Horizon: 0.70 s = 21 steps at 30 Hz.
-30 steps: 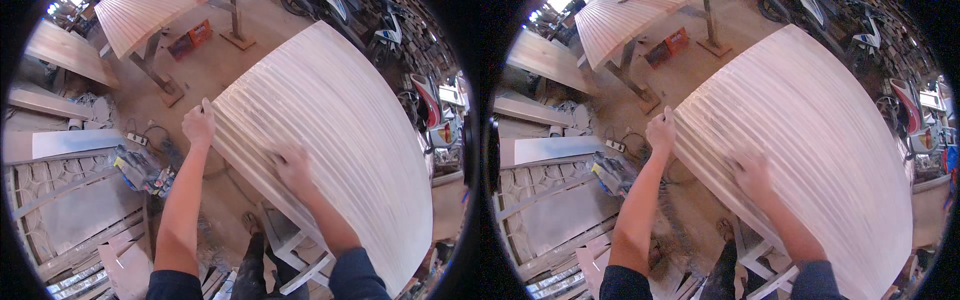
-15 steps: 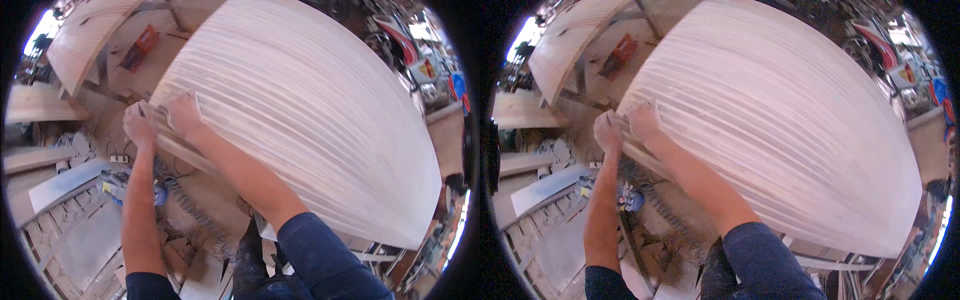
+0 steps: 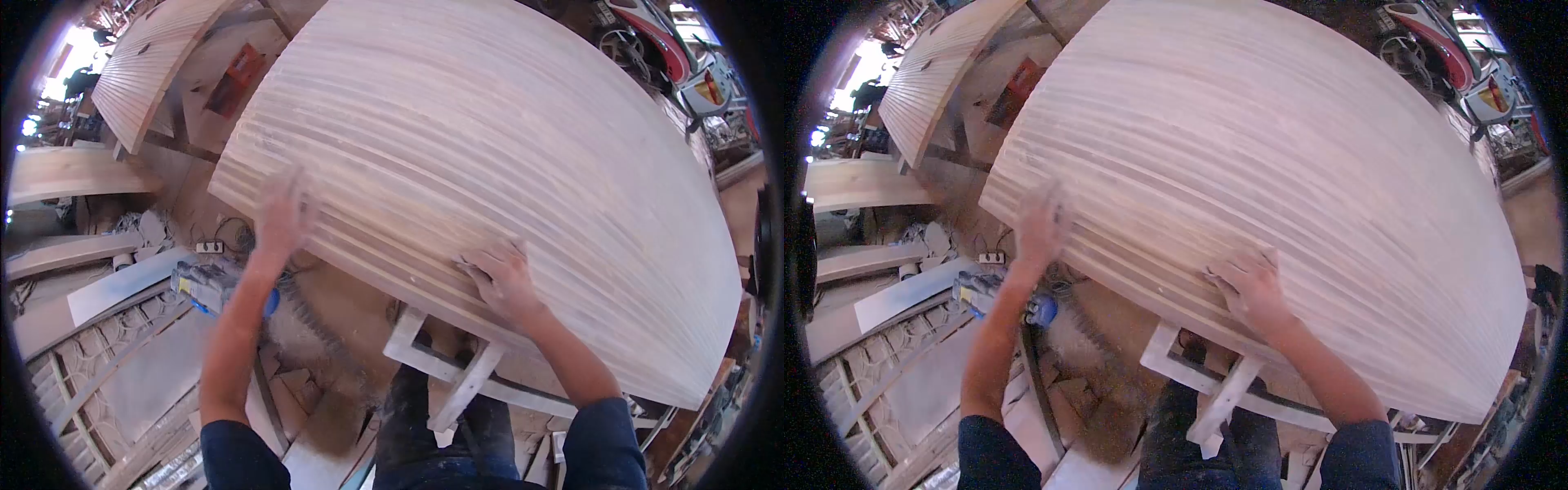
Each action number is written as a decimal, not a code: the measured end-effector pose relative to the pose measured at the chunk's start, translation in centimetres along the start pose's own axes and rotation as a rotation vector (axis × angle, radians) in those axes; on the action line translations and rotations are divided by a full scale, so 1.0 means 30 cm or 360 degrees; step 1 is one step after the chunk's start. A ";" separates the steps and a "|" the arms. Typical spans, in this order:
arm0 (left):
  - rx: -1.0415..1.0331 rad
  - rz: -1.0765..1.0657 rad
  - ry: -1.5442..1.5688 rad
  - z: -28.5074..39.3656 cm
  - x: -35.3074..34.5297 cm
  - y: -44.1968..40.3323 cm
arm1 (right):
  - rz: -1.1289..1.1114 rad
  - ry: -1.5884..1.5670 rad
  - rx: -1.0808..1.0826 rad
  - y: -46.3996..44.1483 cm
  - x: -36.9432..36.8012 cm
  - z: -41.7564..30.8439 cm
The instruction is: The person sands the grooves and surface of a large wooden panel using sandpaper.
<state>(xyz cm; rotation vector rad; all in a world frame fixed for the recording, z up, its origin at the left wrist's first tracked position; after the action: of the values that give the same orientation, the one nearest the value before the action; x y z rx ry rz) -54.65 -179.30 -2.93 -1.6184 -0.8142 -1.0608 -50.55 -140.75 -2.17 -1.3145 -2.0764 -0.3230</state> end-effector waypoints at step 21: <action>0.0725 0.0115 0.0026 0.289 0.013 0.034 | 0.0010 0.0051 0.0192 0.206 0.175 0.093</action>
<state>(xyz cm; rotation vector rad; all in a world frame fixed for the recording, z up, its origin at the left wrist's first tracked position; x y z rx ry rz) -51.41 -171.25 -3.99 -1.2405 -0.9035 -0.7671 -47.73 -132.67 -1.74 -1.2359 -2.0316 -0.2114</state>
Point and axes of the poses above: each hand's wrist, its own y-axis away from the middle knuckle, its own x-axis out of the back of the hand, z = x × y, the point moved 2 cm from there along -y, towards the middle knuckle, and after that the axes turned 9 degrees about -y, right-handed, at the moved point
